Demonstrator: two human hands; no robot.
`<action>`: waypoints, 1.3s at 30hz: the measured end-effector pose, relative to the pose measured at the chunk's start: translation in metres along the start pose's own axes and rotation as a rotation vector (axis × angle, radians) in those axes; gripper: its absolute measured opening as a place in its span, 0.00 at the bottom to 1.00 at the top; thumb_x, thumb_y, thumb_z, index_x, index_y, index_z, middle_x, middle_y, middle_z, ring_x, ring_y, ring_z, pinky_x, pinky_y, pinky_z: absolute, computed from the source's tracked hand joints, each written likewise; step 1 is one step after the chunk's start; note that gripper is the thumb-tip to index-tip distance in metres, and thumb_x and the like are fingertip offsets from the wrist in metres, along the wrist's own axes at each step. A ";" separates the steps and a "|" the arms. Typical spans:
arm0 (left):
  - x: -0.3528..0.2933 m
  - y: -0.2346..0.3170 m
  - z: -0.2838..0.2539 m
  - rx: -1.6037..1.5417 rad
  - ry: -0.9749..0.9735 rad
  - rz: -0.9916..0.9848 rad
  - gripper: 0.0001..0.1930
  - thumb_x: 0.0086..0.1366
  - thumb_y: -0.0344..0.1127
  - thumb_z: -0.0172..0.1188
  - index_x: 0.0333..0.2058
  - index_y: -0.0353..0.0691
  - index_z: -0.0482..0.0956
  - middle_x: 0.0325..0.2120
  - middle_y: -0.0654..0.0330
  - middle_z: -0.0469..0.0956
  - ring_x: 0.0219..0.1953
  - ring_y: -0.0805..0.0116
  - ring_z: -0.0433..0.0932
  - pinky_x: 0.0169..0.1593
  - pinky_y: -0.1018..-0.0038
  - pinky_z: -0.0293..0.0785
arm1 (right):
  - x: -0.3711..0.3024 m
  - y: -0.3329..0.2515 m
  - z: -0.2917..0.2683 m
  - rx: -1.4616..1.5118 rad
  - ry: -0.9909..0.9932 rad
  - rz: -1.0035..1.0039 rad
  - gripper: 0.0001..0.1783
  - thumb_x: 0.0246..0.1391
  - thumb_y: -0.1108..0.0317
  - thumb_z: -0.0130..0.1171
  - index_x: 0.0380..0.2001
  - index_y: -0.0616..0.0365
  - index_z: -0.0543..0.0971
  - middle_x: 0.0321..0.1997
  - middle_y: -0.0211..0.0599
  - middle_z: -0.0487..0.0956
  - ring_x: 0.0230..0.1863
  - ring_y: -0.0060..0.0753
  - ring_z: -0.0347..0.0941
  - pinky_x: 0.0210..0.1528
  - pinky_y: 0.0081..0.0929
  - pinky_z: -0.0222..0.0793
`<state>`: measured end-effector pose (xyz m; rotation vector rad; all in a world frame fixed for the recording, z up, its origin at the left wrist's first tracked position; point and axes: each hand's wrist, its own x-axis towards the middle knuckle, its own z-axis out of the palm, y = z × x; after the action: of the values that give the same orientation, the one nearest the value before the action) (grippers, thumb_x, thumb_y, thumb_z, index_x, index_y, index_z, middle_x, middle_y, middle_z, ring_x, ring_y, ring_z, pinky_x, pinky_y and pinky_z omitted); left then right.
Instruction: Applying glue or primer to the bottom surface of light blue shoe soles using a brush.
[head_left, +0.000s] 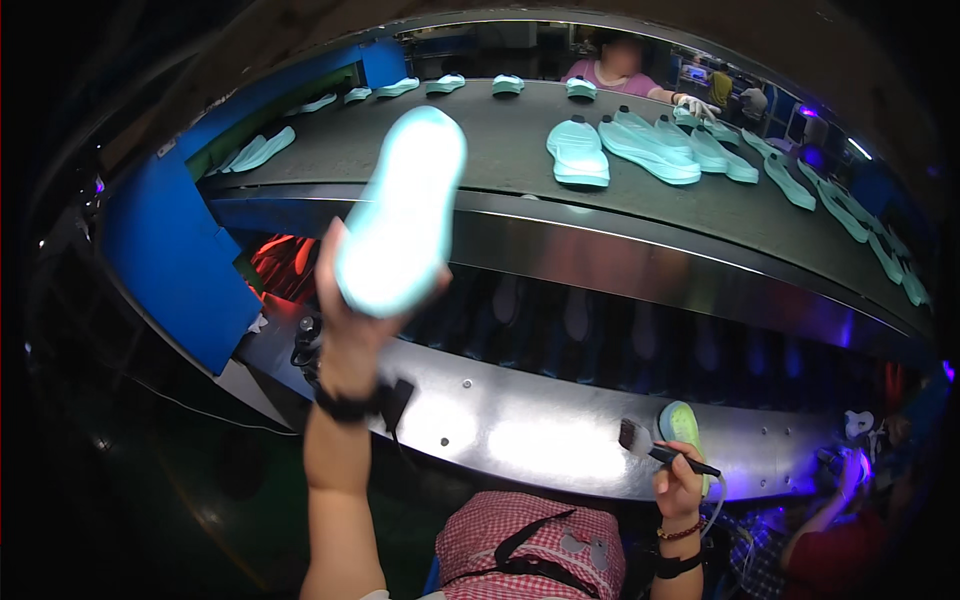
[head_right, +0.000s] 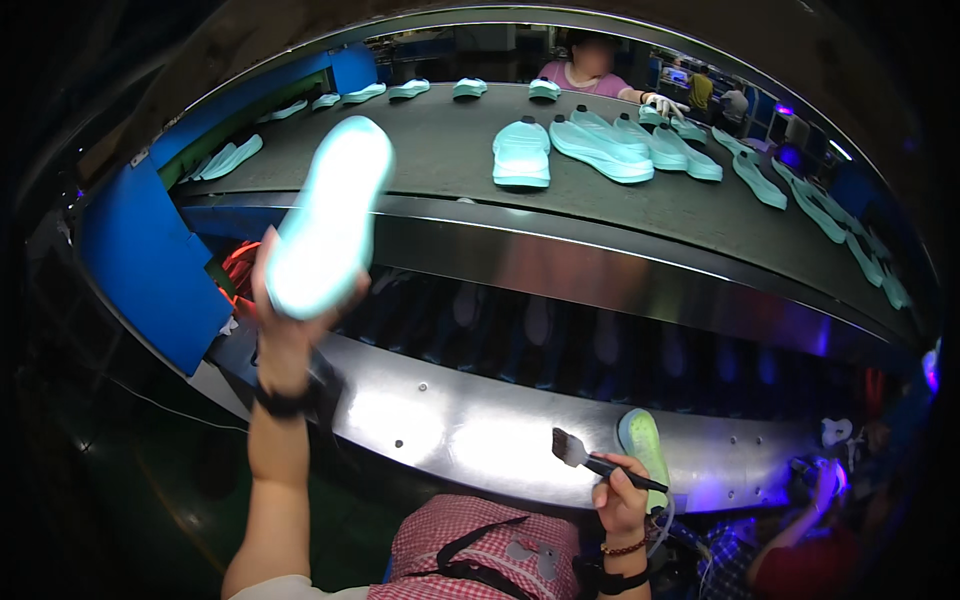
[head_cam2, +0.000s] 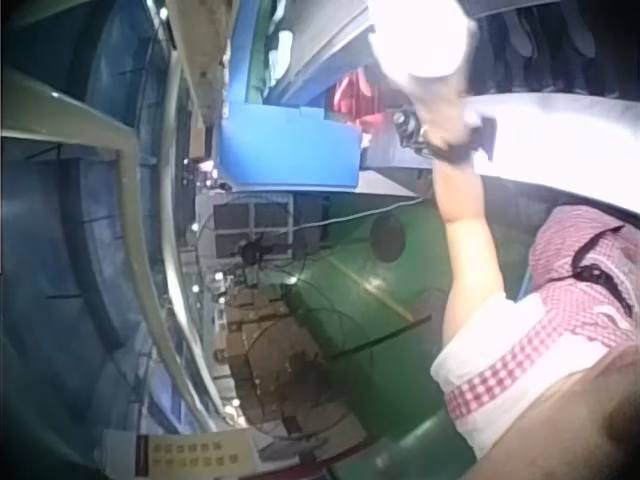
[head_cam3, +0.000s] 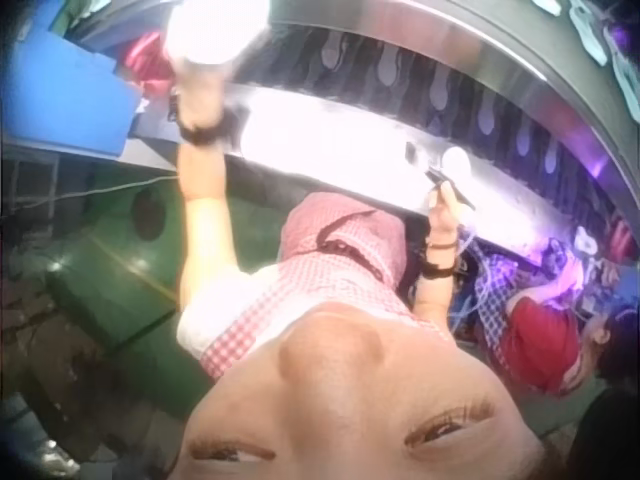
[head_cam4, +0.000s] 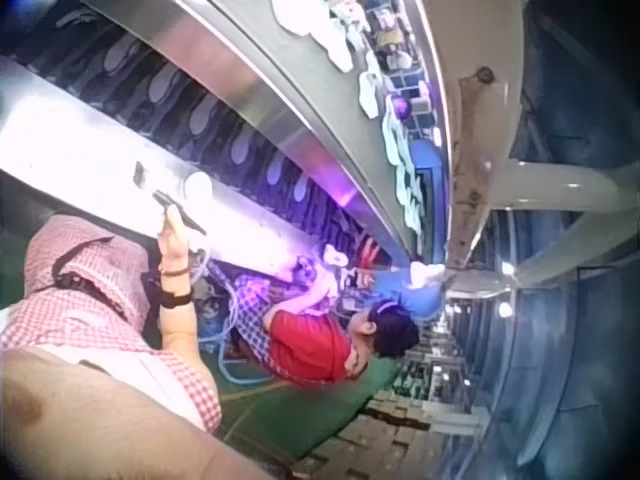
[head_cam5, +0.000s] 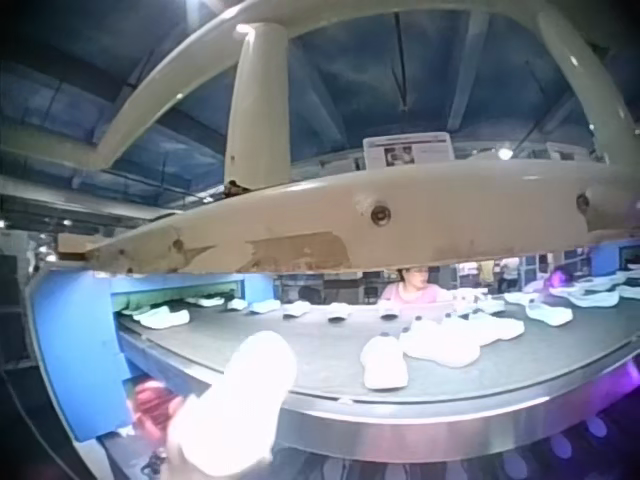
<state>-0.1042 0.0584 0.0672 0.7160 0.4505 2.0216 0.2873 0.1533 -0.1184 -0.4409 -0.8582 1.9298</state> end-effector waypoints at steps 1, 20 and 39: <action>0.027 0.029 -0.016 -0.058 -0.062 0.049 0.33 0.60 0.58 0.35 0.53 0.34 0.59 0.49 0.47 0.65 0.49 0.46 0.66 0.49 0.47 0.64 | -0.002 0.002 0.001 0.011 0.014 0.039 0.13 0.51 0.72 0.49 0.40 0.66 0.69 0.41 0.53 0.74 0.15 0.25 0.68 0.17 0.17 0.64; 0.157 -0.113 0.037 2.007 -0.109 0.353 0.27 0.53 0.48 0.56 0.47 0.34 0.67 0.51 0.41 0.61 0.53 0.45 0.60 0.53 0.61 0.61 | -0.010 0.019 -0.034 0.160 0.135 0.126 0.12 0.50 0.76 0.49 0.40 0.68 0.70 0.39 0.48 0.75 0.34 0.32 0.73 0.40 0.25 0.70; -0.094 -0.146 -0.056 -0.162 -0.104 -0.394 0.39 0.54 0.58 0.49 0.55 0.34 0.53 0.47 0.45 0.65 0.44 0.48 0.71 0.49 0.51 0.65 | -0.015 0.007 -0.049 0.043 0.140 0.013 0.10 0.46 0.78 0.52 0.36 0.64 0.73 0.36 0.39 0.75 0.38 0.28 0.69 0.42 0.23 0.64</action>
<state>-0.0071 0.0512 -0.0873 0.5789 0.3324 1.6220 0.3200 0.1569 -0.1579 -0.5495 -0.7234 1.9011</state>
